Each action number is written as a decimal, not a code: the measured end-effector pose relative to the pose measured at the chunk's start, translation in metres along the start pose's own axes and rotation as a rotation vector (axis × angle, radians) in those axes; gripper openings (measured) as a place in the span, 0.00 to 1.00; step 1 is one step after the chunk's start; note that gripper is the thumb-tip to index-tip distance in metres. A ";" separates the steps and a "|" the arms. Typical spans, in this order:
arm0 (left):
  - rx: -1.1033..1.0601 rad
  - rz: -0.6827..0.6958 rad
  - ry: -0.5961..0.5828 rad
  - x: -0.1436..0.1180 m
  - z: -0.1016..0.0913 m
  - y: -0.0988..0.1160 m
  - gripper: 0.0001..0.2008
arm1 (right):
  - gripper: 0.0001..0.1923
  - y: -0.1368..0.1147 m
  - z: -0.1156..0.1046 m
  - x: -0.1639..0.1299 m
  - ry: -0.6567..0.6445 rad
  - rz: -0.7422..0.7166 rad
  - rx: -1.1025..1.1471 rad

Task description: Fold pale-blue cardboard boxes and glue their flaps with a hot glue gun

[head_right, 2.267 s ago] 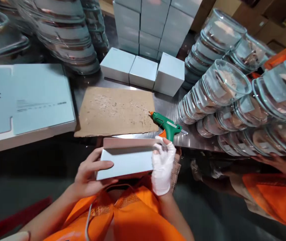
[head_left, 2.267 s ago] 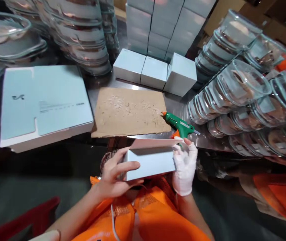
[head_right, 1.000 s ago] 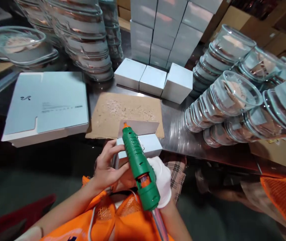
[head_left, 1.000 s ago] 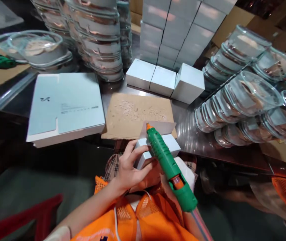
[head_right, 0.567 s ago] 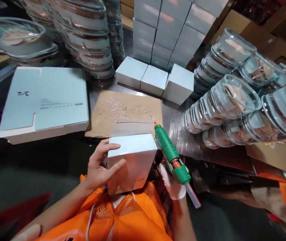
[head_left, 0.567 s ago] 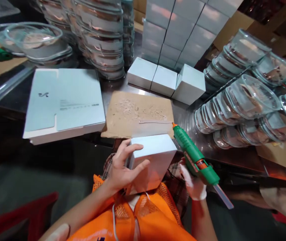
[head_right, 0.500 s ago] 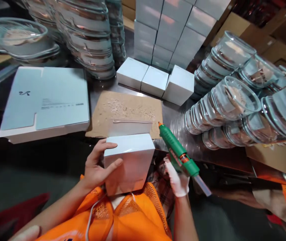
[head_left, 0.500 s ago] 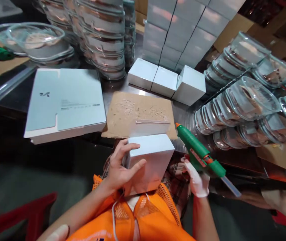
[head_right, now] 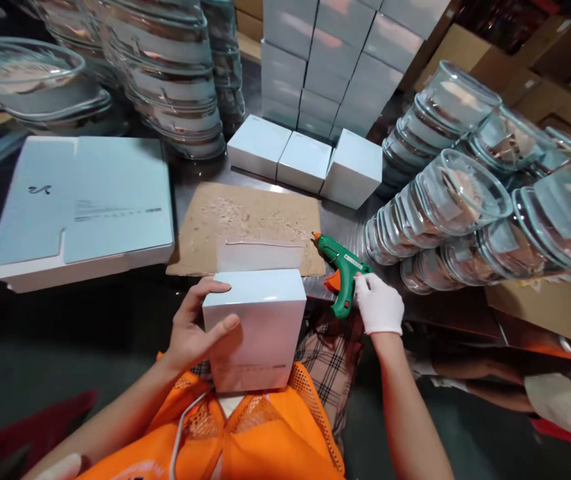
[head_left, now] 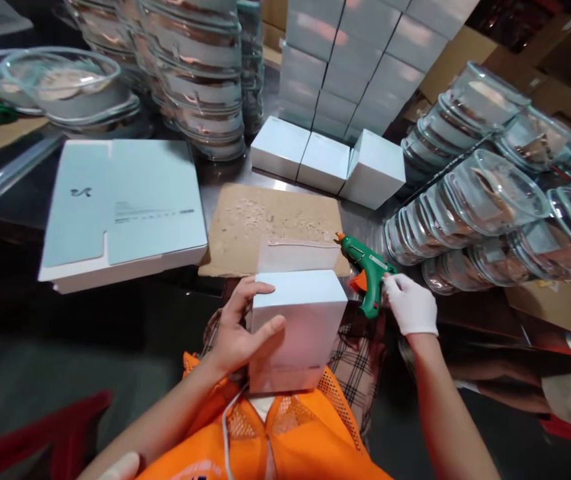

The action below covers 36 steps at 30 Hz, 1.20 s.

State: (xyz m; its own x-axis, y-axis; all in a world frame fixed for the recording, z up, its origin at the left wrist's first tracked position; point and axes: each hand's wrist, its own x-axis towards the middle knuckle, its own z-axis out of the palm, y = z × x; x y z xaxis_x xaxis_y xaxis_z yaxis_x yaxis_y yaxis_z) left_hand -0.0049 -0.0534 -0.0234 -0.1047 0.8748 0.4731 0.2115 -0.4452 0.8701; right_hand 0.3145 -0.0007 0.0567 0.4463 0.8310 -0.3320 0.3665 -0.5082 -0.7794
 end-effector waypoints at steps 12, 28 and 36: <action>-0.381 -0.241 0.028 -0.001 0.011 -0.003 0.32 | 0.36 -0.014 0.060 -0.031 -0.722 -0.336 0.448; -0.391 -0.086 -0.144 0.020 -0.002 0.010 0.11 | 0.19 -0.008 0.059 -0.037 -0.738 -1.089 0.069; -0.160 -0.207 0.595 0.043 -0.035 0.026 0.19 | 0.33 0.055 0.040 -0.090 -0.499 -0.525 0.264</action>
State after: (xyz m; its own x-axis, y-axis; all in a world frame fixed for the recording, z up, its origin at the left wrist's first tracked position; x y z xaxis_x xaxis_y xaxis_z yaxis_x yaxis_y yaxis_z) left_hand -0.0380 -0.0336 0.0244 -0.6582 0.7105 0.2490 -0.0138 -0.3420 0.9396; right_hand 0.2618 -0.0947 0.0221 -0.1758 0.9838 -0.0352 0.1933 -0.0006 -0.9811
